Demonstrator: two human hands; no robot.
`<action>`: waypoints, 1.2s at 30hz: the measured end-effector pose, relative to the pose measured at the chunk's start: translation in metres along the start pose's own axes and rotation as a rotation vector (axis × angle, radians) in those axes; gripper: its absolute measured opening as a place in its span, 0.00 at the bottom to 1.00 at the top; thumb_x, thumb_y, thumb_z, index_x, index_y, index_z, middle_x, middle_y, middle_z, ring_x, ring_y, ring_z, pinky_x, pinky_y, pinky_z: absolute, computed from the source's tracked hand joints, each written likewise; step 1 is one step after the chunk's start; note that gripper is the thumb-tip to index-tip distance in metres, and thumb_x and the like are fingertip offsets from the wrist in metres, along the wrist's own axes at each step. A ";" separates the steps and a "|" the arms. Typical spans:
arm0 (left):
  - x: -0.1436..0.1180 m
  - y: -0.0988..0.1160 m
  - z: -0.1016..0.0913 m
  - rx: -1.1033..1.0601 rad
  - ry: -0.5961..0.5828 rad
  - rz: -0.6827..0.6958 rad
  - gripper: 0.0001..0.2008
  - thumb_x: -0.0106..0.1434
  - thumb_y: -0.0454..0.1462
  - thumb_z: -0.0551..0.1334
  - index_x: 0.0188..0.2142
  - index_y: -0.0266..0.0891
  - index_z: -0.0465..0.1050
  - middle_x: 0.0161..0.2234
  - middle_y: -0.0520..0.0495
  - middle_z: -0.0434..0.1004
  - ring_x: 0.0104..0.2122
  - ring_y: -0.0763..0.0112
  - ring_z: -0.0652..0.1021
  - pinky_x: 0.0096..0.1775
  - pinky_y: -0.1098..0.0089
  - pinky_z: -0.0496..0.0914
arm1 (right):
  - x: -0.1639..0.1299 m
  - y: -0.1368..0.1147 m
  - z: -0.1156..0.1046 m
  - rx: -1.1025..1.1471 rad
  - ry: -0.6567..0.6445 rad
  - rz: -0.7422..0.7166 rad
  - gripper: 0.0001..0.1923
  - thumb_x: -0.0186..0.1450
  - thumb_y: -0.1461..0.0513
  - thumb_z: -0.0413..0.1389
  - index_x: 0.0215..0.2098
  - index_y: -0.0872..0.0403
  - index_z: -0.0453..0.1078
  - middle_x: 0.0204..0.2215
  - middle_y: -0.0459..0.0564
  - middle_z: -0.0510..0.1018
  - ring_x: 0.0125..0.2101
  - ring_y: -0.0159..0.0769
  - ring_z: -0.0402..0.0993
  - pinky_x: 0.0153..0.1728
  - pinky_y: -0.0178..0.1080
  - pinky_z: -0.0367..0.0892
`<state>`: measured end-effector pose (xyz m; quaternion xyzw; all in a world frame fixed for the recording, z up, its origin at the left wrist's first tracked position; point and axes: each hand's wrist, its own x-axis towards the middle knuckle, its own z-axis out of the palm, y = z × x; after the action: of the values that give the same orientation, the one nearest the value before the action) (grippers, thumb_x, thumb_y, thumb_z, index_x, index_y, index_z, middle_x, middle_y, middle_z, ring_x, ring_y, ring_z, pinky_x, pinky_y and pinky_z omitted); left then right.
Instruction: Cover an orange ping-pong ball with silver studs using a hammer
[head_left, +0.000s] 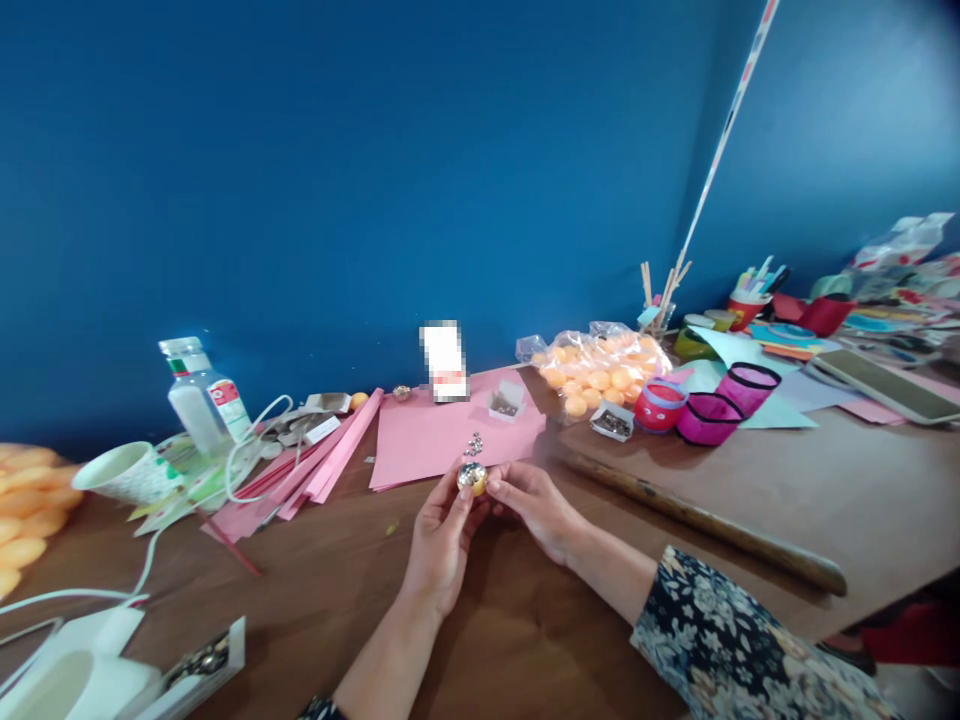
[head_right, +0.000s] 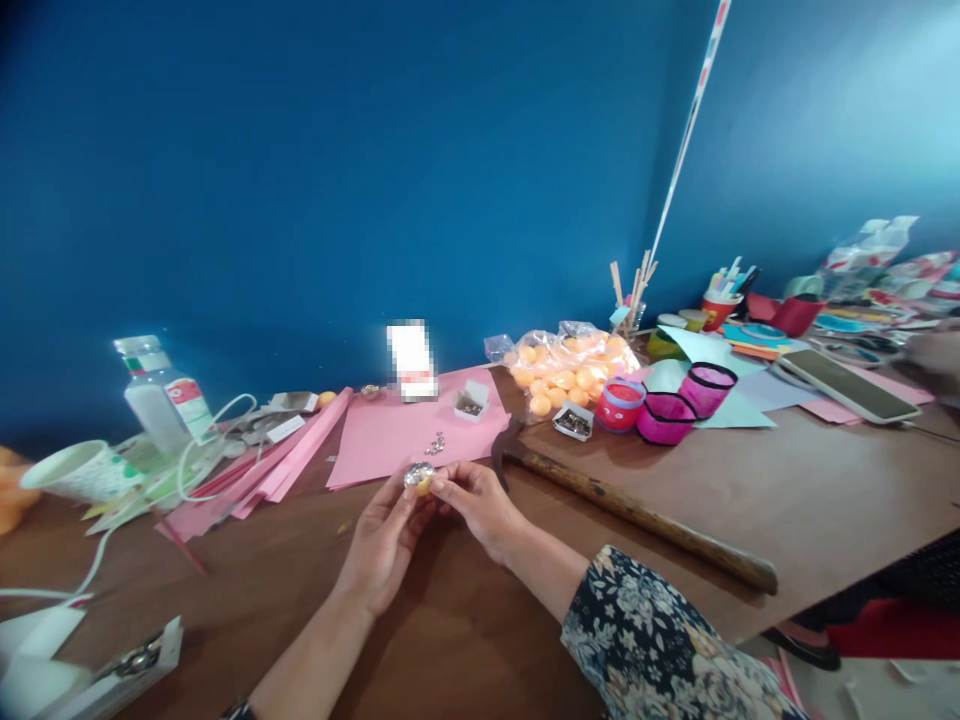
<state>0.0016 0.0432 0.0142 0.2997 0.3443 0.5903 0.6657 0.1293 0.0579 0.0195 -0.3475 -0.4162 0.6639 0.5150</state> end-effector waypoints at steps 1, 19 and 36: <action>0.000 0.000 0.000 -0.001 0.002 -0.003 0.22 0.55 0.34 0.61 0.51 0.44 0.64 0.43 0.48 0.74 0.40 0.71 0.75 0.44 0.67 0.68 | 0.000 0.000 0.000 -0.003 -0.002 0.000 0.13 0.52 0.56 0.61 0.25 0.58 0.68 0.24 0.45 0.73 0.24 0.26 0.65 0.27 0.31 0.60; 0.001 0.005 0.003 0.013 0.024 -0.017 0.23 0.54 0.35 0.62 0.50 0.44 0.65 0.41 0.48 0.75 0.37 0.72 0.76 0.41 0.70 0.69 | -0.001 -0.002 0.001 -0.016 -0.027 0.011 0.12 0.53 0.56 0.60 0.25 0.58 0.68 0.25 0.45 0.73 0.24 0.25 0.64 0.28 0.31 0.60; 0.001 0.001 -0.001 0.099 0.008 0.029 0.24 0.54 0.36 0.62 0.51 0.46 0.64 0.46 0.48 0.72 0.43 0.67 0.73 0.46 0.65 0.67 | -0.001 -0.001 -0.003 -0.034 -0.043 0.044 0.13 0.53 0.55 0.60 0.26 0.58 0.68 0.25 0.46 0.73 0.25 0.26 0.66 0.28 0.31 0.61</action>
<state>0.0000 0.0440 0.0145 0.3350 0.3714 0.5831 0.6402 0.1328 0.0573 0.0196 -0.3511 -0.4306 0.6751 0.4853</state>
